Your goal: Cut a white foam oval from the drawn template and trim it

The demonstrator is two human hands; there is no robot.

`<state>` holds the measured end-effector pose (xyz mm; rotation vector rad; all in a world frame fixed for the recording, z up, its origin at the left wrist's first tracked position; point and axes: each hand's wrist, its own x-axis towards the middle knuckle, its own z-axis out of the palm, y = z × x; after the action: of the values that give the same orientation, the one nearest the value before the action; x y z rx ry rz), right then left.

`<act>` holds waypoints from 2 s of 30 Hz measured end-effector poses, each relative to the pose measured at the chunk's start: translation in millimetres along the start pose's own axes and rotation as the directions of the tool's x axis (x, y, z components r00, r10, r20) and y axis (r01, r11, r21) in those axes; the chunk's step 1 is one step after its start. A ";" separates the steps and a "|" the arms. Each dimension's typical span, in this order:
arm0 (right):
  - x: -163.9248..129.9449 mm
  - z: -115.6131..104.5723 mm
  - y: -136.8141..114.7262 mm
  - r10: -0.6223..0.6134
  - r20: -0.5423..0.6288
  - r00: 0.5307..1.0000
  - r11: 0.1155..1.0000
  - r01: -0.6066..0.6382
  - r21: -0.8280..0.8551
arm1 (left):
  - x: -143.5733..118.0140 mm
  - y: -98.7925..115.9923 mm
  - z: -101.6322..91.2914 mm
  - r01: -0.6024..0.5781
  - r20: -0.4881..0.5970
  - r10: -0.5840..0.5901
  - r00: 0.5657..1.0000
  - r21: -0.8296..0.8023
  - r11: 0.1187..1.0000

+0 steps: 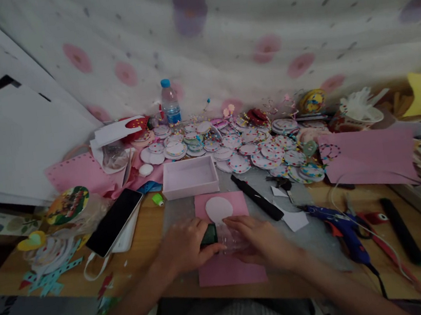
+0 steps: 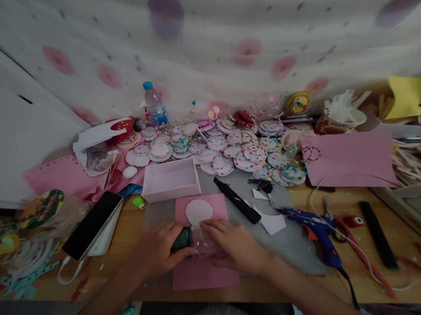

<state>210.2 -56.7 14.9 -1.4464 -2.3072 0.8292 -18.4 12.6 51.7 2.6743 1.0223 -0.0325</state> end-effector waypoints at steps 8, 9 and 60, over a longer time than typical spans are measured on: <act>0.9 1.4 0.0 -0.026 -0.018 1.000 1.000 0.026 0.016 | -2.0 0.2 3.6 -0.015 -0.005 0.016 1.000 0.023 1.000; 0.8 1.8 0.3 -0.029 -0.022 0.999 0.999 0.029 0.020 | -1.8 0.3 3.6 -0.014 -0.004 0.014 1.000 0.024 1.000; -21.6 -29.1 -9.5 0.070 -0.129 0.989 0.590 0.063 0.805 | -70.3 -16.4 -38.1 0.047 -0.214 -0.017 0.977 0.134 0.990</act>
<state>228.4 -69.9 44.9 -1.0115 -1.4310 1.4619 -84.9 -11.4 92.6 2.8344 1.1667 0.1860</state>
